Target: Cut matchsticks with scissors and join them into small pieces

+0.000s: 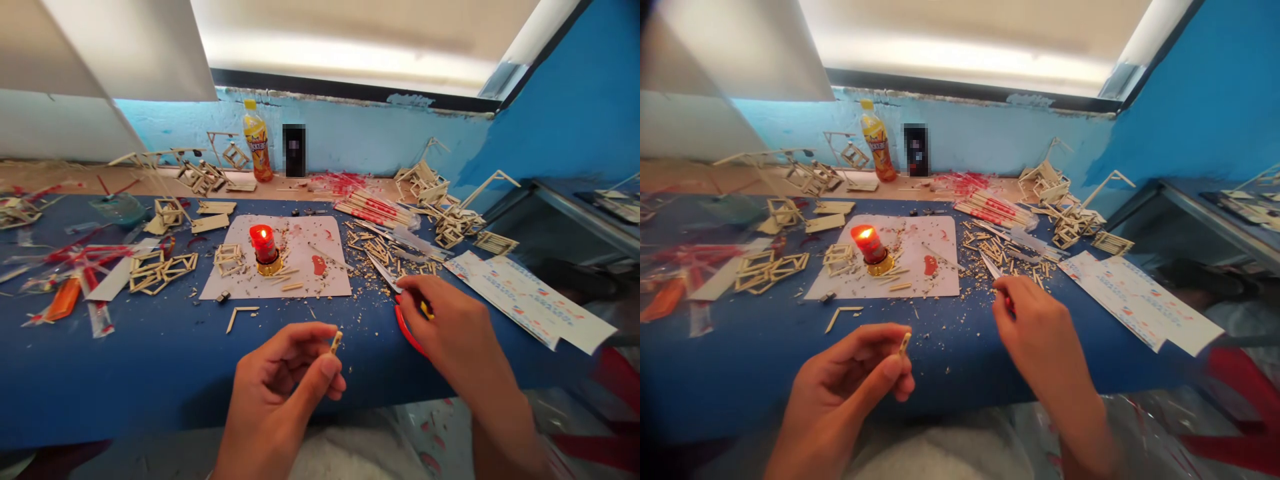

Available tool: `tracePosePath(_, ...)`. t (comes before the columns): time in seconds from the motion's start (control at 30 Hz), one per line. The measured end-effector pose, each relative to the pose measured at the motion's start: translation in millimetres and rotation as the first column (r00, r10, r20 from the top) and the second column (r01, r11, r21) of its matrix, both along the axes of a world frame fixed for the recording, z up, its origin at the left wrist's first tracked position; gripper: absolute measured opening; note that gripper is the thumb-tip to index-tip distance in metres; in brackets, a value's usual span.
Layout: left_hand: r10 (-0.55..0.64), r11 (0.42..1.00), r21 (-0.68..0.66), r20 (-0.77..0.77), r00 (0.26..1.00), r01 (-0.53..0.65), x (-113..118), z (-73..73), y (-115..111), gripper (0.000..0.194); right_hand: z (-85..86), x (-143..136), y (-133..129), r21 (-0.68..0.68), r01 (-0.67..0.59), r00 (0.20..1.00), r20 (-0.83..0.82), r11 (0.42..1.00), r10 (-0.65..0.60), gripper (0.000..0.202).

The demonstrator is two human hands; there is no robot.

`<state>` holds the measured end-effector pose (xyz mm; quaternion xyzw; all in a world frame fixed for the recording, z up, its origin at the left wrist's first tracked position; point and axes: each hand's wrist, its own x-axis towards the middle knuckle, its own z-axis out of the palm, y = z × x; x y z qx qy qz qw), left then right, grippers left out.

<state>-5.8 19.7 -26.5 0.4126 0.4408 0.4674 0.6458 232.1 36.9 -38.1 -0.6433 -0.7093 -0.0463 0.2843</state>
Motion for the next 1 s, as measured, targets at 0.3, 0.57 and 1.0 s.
tracePosePath(0.3, 0.063, 0.991, 0.123, -0.072, 0.995, -0.054, -6.9, -20.2, 8.5, 0.013, -34.5, 45.7, -3.0, -0.418, 0.248, 0.968, 0.066, 0.874, -0.243, 0.025)
tracePosePath(0.57, 0.039, 0.993, 0.114, 0.011, 0.999, -0.040, -6.0, -11.3, 9.8, 0.020, -42.3, 55.6, 2.1, -0.496, 0.321, 0.943, 0.087, 0.807, -0.321, 0.025)
tracePosePath(1.0, -0.030, 0.995, -0.080, 0.325, 0.945, 0.059, -2.4, 6.2, 7.5, 0.005, -44.2, 66.1, -13.4, -0.450, 0.267, 0.861, -0.286, 0.852, -0.421, 0.022)
